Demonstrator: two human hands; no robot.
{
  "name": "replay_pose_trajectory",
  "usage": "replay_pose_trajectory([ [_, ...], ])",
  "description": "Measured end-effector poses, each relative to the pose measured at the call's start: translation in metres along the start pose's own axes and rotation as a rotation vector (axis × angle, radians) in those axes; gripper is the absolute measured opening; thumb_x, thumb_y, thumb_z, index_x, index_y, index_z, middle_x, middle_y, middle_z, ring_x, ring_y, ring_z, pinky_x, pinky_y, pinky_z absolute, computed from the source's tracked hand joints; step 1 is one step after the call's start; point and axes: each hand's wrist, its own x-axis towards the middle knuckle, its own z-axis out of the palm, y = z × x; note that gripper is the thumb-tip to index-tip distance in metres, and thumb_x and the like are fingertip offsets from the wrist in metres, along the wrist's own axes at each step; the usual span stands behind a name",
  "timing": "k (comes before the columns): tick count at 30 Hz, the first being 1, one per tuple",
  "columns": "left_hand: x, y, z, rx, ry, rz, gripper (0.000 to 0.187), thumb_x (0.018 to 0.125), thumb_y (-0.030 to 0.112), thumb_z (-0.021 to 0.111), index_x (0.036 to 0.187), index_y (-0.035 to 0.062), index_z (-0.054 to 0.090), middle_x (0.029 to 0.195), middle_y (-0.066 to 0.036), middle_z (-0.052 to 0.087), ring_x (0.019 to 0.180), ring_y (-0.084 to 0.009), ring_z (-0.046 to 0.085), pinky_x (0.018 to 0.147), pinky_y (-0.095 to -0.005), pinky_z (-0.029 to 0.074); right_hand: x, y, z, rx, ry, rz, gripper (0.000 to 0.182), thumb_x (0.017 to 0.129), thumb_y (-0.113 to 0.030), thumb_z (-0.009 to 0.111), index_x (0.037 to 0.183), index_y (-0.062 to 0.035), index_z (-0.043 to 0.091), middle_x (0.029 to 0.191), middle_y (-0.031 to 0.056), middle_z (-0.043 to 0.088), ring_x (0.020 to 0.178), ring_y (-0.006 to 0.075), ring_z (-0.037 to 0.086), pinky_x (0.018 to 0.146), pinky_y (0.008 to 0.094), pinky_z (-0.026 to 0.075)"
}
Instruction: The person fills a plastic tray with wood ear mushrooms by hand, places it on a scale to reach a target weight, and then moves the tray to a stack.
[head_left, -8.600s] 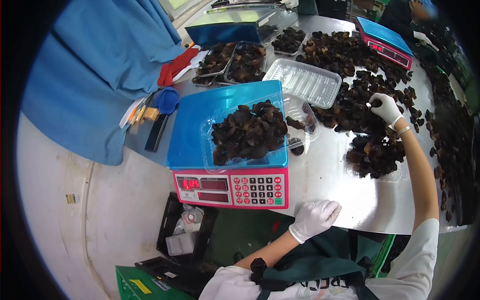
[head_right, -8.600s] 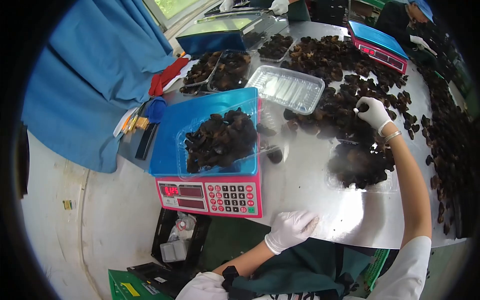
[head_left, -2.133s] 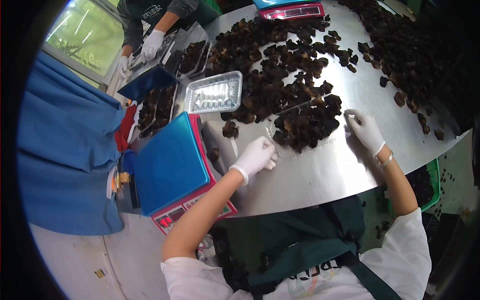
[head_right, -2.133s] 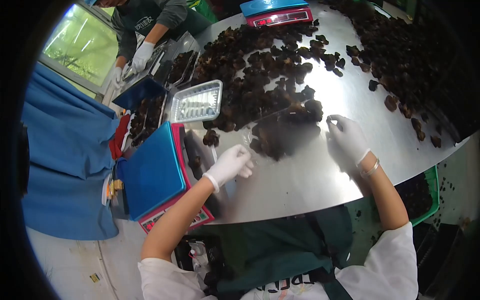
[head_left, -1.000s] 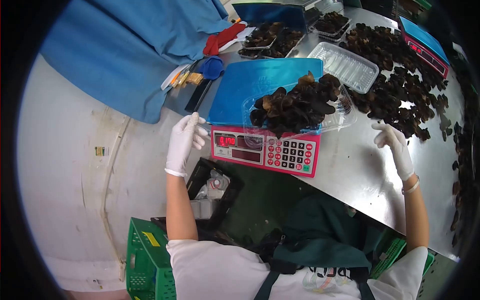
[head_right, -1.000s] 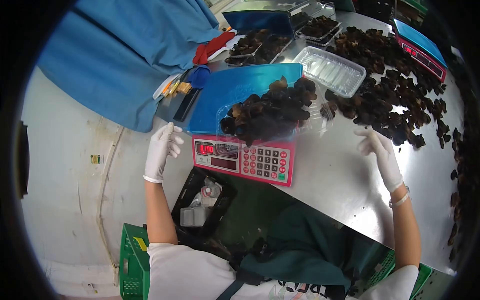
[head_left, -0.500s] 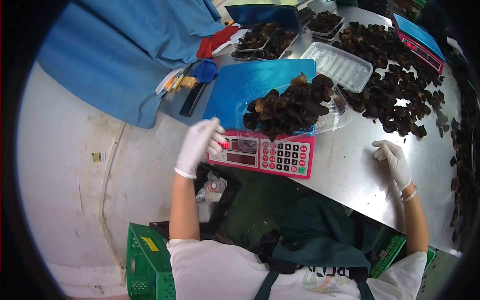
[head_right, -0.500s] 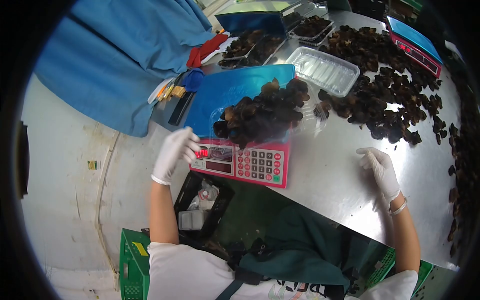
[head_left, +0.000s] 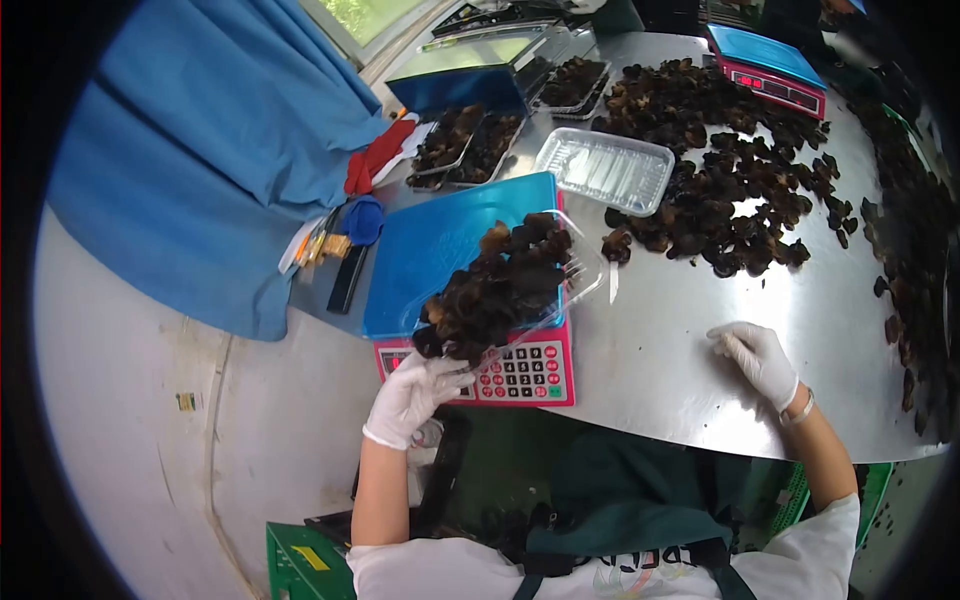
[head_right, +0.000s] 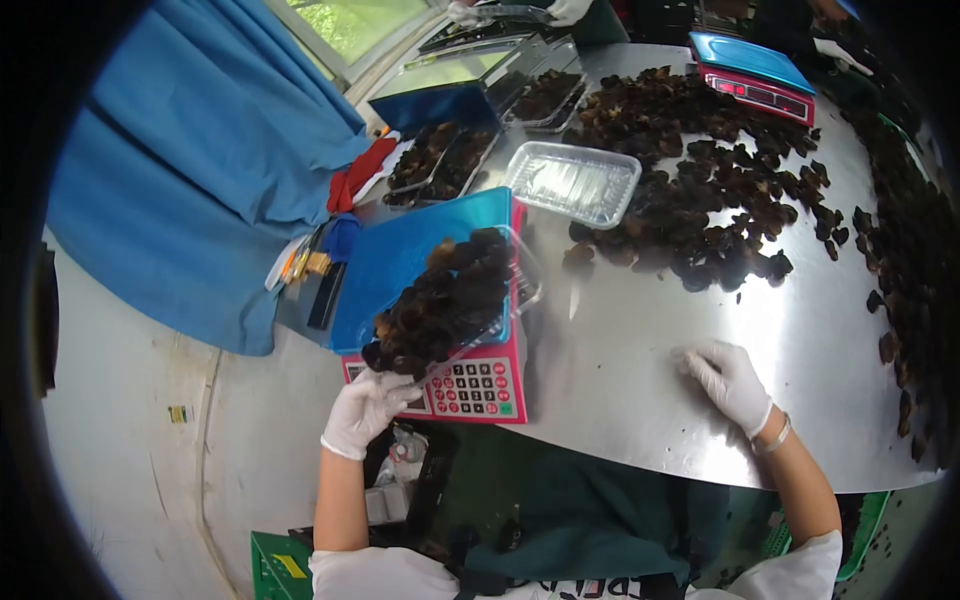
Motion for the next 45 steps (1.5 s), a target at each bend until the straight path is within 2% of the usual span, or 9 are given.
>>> replay_pose_trajectory([
  [8, 0.007, -0.003, 0.025, -0.18, 0.056, 0.16, 0.041, 0.071, -0.011, 0.043, 0.112, -0.0099, 0.045, 0.113, -0.033, 0.056, 0.108, -0.0502, 0.056, 0.079, -0.0442, 0.06, -0.032, -0.02, -0.019, -0.2, 0.072, -0.014, 0.016, 0.085, -0.007, 0.057, 0.096, -0.0028, 0.068, 0.077, 0.0136, 0.062, 0.074, 0.0276, 0.061, 0.071, 0.0354, 0.048],
  [15, -0.015, -0.012, 0.042, -0.332, 0.058, 0.097, 0.031, 0.084, 0.007, 0.051, 0.114, 0.0005, 0.049, 0.12, -0.028, 0.055, 0.109, -0.0418, 0.058, 0.085, -0.0429, 0.054, 0.053, -0.09, 0.019, -0.386, 0.09, -0.609, 0.03, 0.078, -0.001, 0.061, 0.108, -0.0044, 0.063, 0.103, 0.013, 0.061, 0.094, 0.0317, 0.056, 0.088, 0.0378, 0.045],
  [18, -0.036, -0.019, 0.021, 0.224, 0.372, 0.322, 0.026, 0.088, 0.013, 0.052, 0.112, 0.0031, 0.05, 0.11, -0.019, 0.057, 0.101, -0.0305, 0.06, 0.088, -0.0397, 0.052, 0.101, -0.116, 0.046, -0.302, 0.129, -0.771, 0.032, 0.081, -0.005, 0.061, 0.113, -0.0052, 0.06, 0.106, 0.0132, 0.061, 0.099, 0.0329, 0.055, 0.093, 0.0398, 0.043],
  [20, -0.039, -0.018, 0.057, 0.85, 0.878, 0.696, 0.027, 0.086, 0.008, 0.059, 0.112, 0.002, 0.05, 0.098, -0.009, 0.052, 0.098, -0.0208, 0.055, 0.091, -0.0349, 0.044, 0.138, -0.132, 0.065, -0.294, 0.137, -0.8, 0.032, 0.083, -0.008, 0.06, 0.115, -0.0054, 0.059, 0.108, 0.0138, 0.061, 0.103, 0.0334, 0.055, 0.093, 0.0402, 0.042],
  [22, -0.029, -0.014, 0.066, 1.172, 0.876, 1.13, 0.035, 0.082, 0.005, 0.065, 0.114, 0.0011, 0.052, 0.108, -0.012, 0.052, 0.107, -0.0254, 0.052, 0.096, -0.0374, 0.04, 0.18, -0.143, 0.09, -0.336, 0.148, -0.842, 0.035, 0.083, -0.012, 0.061, 0.117, -0.0068, 0.059, 0.103, 0.0143, 0.062, 0.1, 0.0338, 0.056, 0.088, 0.0414, 0.045],
  [28, 0.021, 0.004, 0.082, 1.274, 0.527, 1.004, 0.043, 0.08, 0.012, 0.071, 0.12, 0.0037, 0.059, 0.119, -0.015, 0.058, 0.112, -0.0306, 0.054, 0.098, -0.0376, 0.041, 0.279, -0.188, 0.147, -0.645, -0.502, -0.395, 0.039, 0.077, -0.028, 0.068, 0.112, -0.0099, 0.067, 0.095, 0.0157, 0.069, 0.09, 0.0307, 0.066, 0.08, 0.0374, 0.051],
  [36, 0.024, 0.005, 0.052, 0.957, 0.557, 1.072, 0.032, 0.078, -0.004, 0.064, 0.11, 0.0017, 0.061, 0.099, -0.008, 0.058, 0.086, -0.0172, 0.056, 0.081, -0.0296, 0.045, 0.238, -0.193, 0.125, -0.355, -0.283, -0.707, 0.03, 0.075, -0.023, 0.069, 0.102, -0.0092, 0.069, 0.088, 0.0128, 0.068, 0.087, 0.0285, 0.065, 0.084, 0.0373, 0.049],
  [40, 0.014, 0.002, 0.068, 1.132, 0.584, 1.153, 0.044, 0.071, 0.004, 0.07, 0.114, 0.0028, 0.058, 0.109, -0.011, 0.053, 0.1, -0.0256, 0.052, 0.09, -0.0357, 0.042, 0.201, -0.178, 0.098, -0.639, -0.324, -0.917, 0.042, 0.079, -0.027, 0.066, 0.119, -0.0125, 0.061, 0.125, 0.0149, 0.055, 0.115, 0.0359, 0.049, 0.104, 0.0489, 0.033],
  [45, 0.029, 0.007, 0.082, 1.459, 0.357, 1.062, 0.072, 0.073, 0.035, 0.077, 0.132, 0.0035, 0.051, 0.133, -0.023, 0.049, 0.123, -0.0394, 0.046, 0.103, -0.0437, 0.038, 0.187, -0.158, 0.123, -0.629, -0.215, -0.98, 0.047, 0.089, -0.043, 0.056, 0.128, -0.0161, 0.055, 0.136, 0.0155, 0.046, 0.127, 0.0345, 0.042, 0.108, 0.0535, 0.027],
])
